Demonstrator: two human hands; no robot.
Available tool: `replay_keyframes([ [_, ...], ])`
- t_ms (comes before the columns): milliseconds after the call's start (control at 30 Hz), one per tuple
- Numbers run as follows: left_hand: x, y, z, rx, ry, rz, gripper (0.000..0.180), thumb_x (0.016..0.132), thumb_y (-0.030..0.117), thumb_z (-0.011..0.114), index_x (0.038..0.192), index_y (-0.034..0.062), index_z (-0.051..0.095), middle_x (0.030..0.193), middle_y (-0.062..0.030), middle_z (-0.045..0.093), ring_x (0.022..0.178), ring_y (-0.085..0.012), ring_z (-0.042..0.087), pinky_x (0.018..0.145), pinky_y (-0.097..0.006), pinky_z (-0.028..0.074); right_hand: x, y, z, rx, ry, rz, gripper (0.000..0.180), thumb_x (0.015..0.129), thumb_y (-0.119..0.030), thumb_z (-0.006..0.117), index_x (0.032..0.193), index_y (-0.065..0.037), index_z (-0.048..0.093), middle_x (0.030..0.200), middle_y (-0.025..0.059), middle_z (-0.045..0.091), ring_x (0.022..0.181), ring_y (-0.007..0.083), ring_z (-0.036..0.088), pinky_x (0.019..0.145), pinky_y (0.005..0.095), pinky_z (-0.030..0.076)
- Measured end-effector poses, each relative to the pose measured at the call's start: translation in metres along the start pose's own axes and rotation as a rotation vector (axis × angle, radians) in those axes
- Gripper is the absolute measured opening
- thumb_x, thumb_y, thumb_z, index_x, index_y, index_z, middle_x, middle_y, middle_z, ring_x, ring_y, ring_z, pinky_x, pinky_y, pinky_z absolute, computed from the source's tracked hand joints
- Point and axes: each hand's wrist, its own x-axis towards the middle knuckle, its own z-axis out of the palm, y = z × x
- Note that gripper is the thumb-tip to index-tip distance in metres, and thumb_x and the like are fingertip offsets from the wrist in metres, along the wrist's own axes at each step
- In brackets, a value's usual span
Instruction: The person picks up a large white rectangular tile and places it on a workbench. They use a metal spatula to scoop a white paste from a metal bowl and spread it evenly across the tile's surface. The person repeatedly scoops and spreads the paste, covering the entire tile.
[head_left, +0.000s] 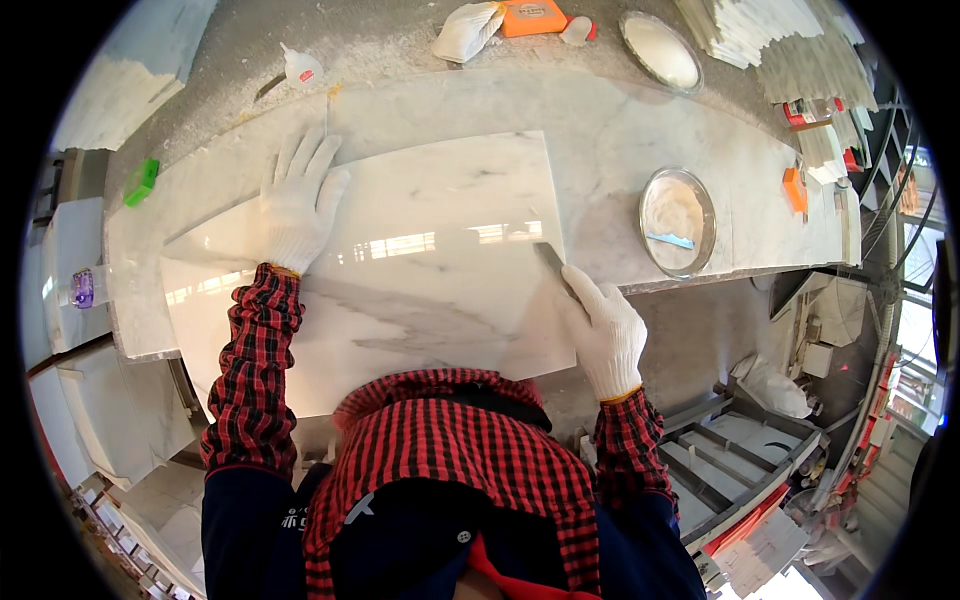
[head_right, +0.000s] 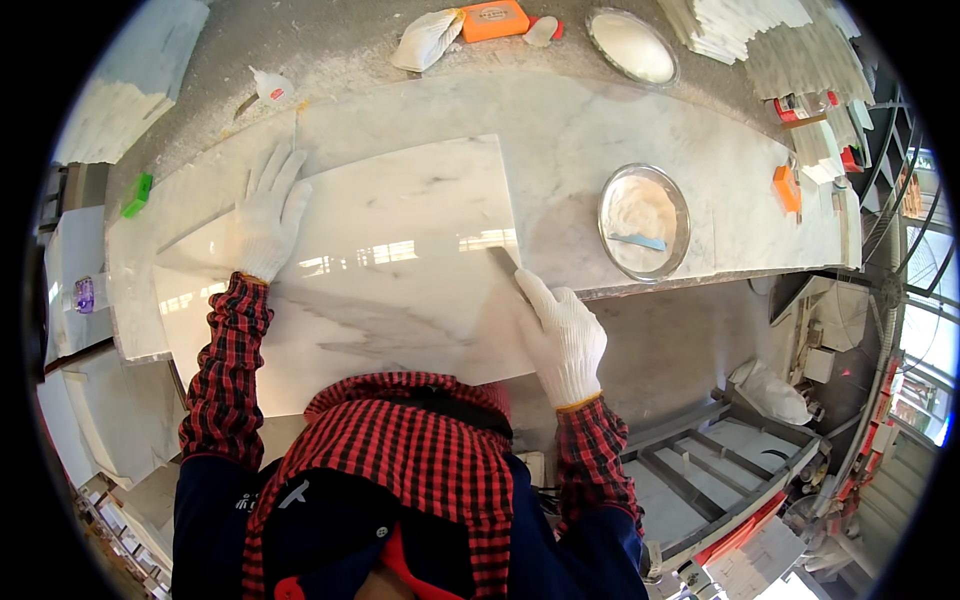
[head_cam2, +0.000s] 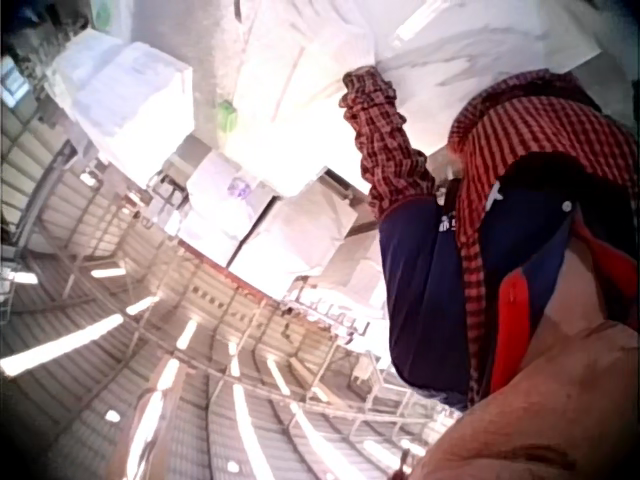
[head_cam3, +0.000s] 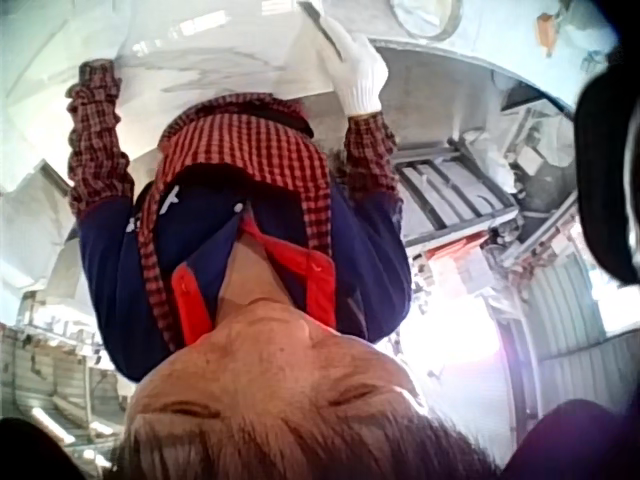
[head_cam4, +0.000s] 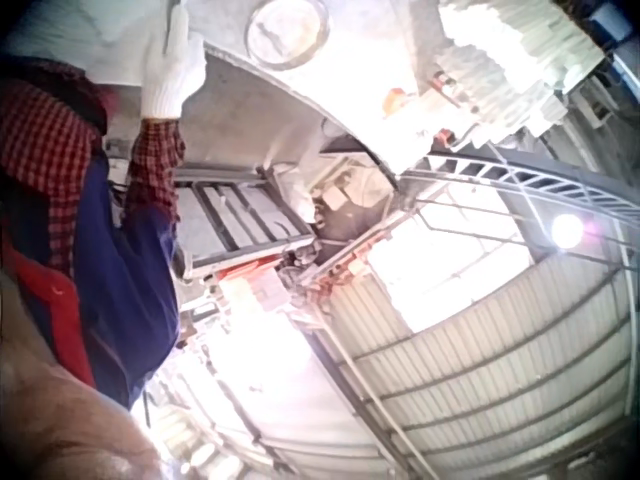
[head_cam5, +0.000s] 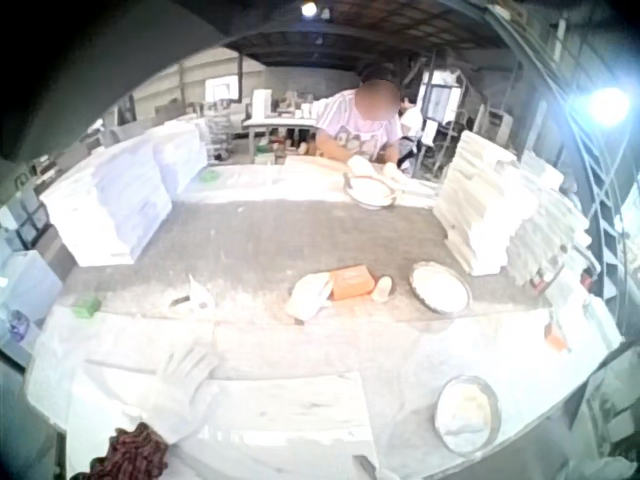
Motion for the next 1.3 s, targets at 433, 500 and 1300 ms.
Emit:
replay_keyframes([
  [433,0.002,0.000,0.000,-0.072,0.027,-0.022,0.043,0.101,0.033,0.059,0.134,0.0059,0.065,0.147,-0.0148,0.059,0.139,-0.0358,0.049,0.121,-0.049,0.032,0.032,-0.012,0.002,0.014,0.045,-0.018,0.034,0.090,-0.019,0.069,0.123,-0.023,0.073,0.086,0.0082,0.065,0.078,0.0286,0.067,0.067,0.0402,0.053],
  [500,0.002,-0.001,0.001,-0.069,0.036,-0.012,0.043,0.101,0.033,0.059,0.134,0.0059,0.065,0.147,-0.0156,0.059,0.139,-0.0360,0.049,0.121,-0.049,0.032,0.034,-0.014,0.002,0.031,0.043,-0.004,0.034,0.090,-0.019,0.069,0.123,-0.022,0.073,0.086,0.0083,0.065,0.078,0.0284,0.067,0.068,0.0398,0.053],
  [1300,0.003,0.002,-0.004,-0.087,-0.009,-0.072,0.043,0.101,0.034,0.058,0.135,0.0089,0.064,0.149,-0.0123,0.057,0.141,-0.0343,0.047,0.120,-0.048,0.033,0.025,-0.013,0.003,0.078,0.072,-0.036,0.036,0.088,-0.015,0.072,0.124,-0.020,0.075,0.079,0.0076,0.063,0.069,0.0247,0.065,0.062,0.0373,0.052],
])
